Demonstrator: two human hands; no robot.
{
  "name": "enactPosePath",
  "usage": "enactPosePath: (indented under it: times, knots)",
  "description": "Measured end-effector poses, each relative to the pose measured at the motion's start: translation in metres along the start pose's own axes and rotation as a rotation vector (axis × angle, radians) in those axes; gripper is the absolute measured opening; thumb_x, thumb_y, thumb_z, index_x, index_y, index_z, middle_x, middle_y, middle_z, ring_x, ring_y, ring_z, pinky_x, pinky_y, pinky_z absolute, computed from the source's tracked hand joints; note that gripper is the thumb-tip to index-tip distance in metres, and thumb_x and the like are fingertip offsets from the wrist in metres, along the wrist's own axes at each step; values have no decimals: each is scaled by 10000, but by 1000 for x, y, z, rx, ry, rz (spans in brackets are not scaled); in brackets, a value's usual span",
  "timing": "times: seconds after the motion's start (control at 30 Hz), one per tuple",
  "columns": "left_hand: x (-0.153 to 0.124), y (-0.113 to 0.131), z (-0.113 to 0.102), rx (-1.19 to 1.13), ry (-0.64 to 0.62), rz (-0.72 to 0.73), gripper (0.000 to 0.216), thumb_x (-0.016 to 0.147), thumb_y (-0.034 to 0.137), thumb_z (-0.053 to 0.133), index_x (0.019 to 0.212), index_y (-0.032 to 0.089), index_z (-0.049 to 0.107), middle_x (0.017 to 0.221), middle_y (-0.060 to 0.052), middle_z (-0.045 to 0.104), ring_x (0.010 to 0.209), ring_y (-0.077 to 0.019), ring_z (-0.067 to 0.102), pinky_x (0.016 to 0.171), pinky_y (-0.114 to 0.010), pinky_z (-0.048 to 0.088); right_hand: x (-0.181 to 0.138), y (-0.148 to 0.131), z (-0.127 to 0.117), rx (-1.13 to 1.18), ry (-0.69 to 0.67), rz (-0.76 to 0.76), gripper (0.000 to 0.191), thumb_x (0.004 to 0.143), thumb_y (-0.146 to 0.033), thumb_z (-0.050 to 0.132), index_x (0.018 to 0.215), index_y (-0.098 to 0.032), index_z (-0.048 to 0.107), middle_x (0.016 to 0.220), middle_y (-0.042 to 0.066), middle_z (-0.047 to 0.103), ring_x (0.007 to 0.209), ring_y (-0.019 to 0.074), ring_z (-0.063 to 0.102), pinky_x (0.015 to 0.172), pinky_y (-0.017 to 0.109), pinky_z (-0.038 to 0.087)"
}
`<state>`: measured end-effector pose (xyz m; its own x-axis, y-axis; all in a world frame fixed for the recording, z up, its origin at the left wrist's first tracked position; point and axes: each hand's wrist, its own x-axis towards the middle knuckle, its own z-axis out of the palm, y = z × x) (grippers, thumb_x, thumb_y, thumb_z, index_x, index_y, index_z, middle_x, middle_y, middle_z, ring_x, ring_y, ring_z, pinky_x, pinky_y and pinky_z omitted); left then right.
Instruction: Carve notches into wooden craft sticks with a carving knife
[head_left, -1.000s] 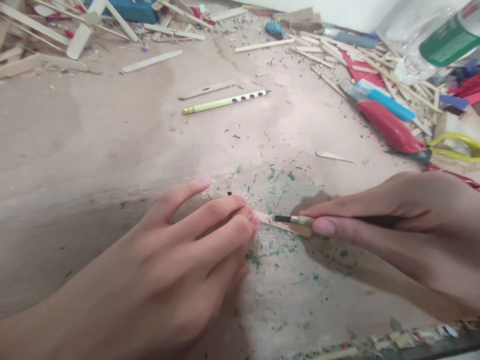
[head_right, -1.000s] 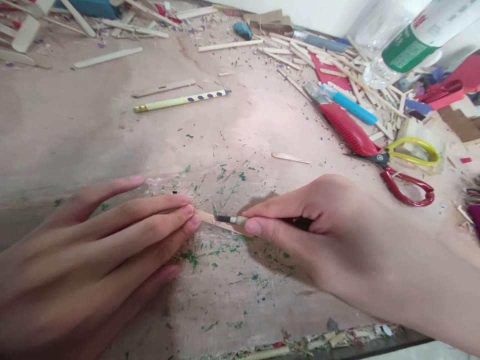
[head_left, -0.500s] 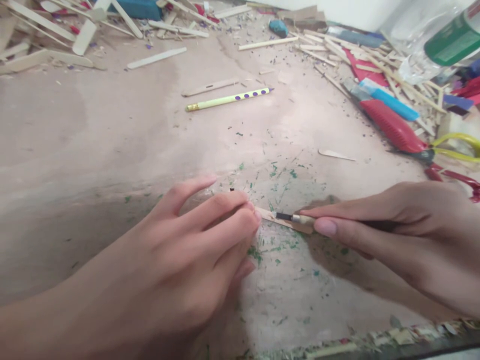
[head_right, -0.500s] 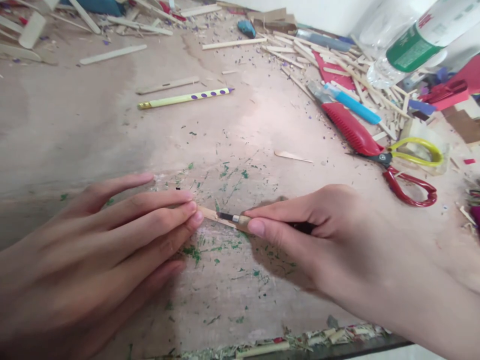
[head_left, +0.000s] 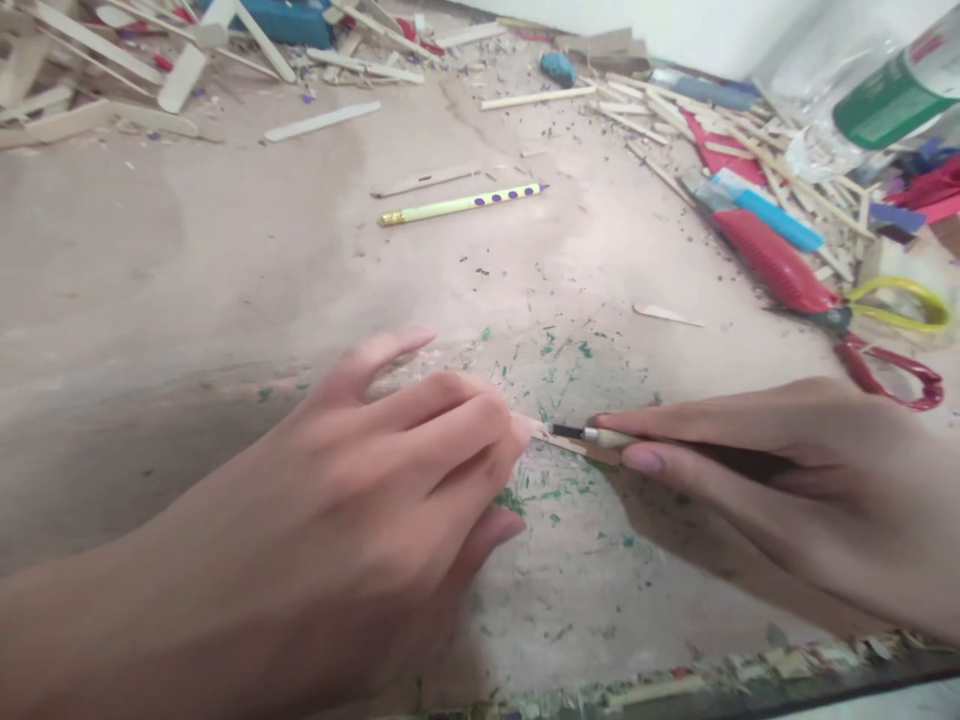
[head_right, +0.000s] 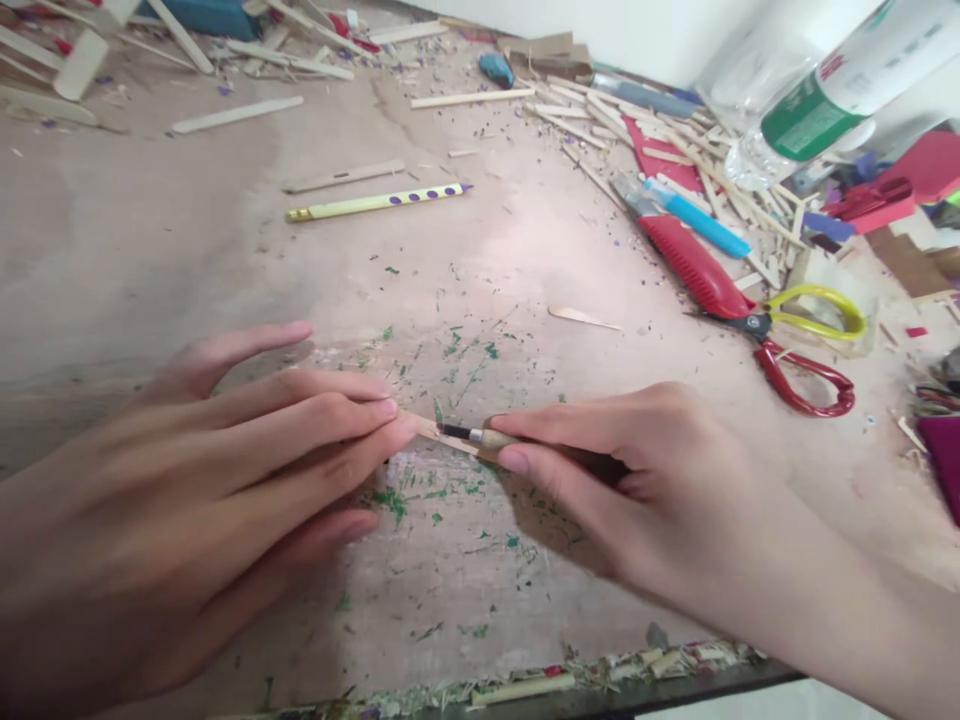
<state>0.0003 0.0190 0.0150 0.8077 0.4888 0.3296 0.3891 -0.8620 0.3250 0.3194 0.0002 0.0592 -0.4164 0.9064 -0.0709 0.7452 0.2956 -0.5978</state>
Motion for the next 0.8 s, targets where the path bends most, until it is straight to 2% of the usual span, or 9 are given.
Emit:
enactPosePath:
  times: [0.1, 0.27, 0.4, 0.5, 0.57, 0.63, 0.73, 0.8]
  knots:
    - [2, -1, 1, 41, -40, 20, 294, 1304, 263, 546, 1437, 143, 780, 1325, -45, 864, 1283, -292, 805, 1309, -573, 490, -1, 1, 2, -40, -20, -69, 302, 1229, -369, 681, 1316, -242, 941, 1130, 24, 969, 806, 204, 932, 647, 222, 735]
    - [1, 2, 0, 67, -37, 34, 279, 1290, 222, 552, 1346, 153, 817, 1303, -61, 857, 1308, -308, 789, 1297, -575, 517, -1, -2, 2, -127, -9, -158, 267, 1232, -289, 667, 1148, -256, 919, 1099, 48, 967, 819, 219, 927, 571, 265, 669]
    - [0, 3, 1, 72, -38, 46, 283, 1283, 212, 554, 1265, 169, 833, 1302, -67, 851, 1343, -324, 775, 1264, -577, 544, 1, -7, 1, 21, -31, -9, 247, 1197, -369, 744, 1107, -290, 960, 1054, -9, 964, 777, 195, 915, 546, 206, 653]
    - [0, 4, 2, 81, -40, 48, 286, 1282, 216, 560, 1243, 172, 839, 1297, -67, 848, 1342, -327, 768, 1253, -582, 552, 4, -10, 2, 152, -63, 136, 272, 1151, -427, 771, 981, -328, 958, 889, -49, 918, 665, 167, 849, 518, 190, 625]
    - [0, 4, 3, 78, -42, 50, 301, 1291, 232, 550, 1271, 153, 840, 1285, -74, 843, 1337, -336, 765, 1248, -598, 547, 5, -11, 3, 218, -80, 215, 313, 1134, -464, 780, 906, -327, 946, 773, -44, 853, 575, 153, 762, 482, 203, 589]
    - [0, 5, 3, 82, -40, 57, 321, 1298, 250, 544, 1290, 131, 843, 1278, -84, 835, 1335, -347, 760, 1258, -621, 535, 6, -11, 3, 280, -107, 274, 348, 1132, -510, 785, 892, -316, 945, 742, -22, 823, 548, 158, 712, 447, 223, 554]
    - [1, 6, 3, 99, -33, 66, 331, 1296, 258, 548, 1278, 130, 853, 1290, -86, 832, 1339, -353, 758, 1292, -633, 526, 6, -9, 2, 315, -152, 303, 390, 1125, -602, 801, 914, -311, 953, 748, 10, 823, 578, 195, 730, 446, 262, 561]
    - [3, 6, 2, 104, -37, 61, 334, 1295, 254, 545, 1267, 137, 857, 1302, -84, 834, 1335, -349, 761, 1302, -626, 528, 7, -8, 0, 302, -182, 298, 482, 1114, -709, 801, 888, -307, 941, 719, 22, 808, 600, 217, 749, 440, 277, 556]
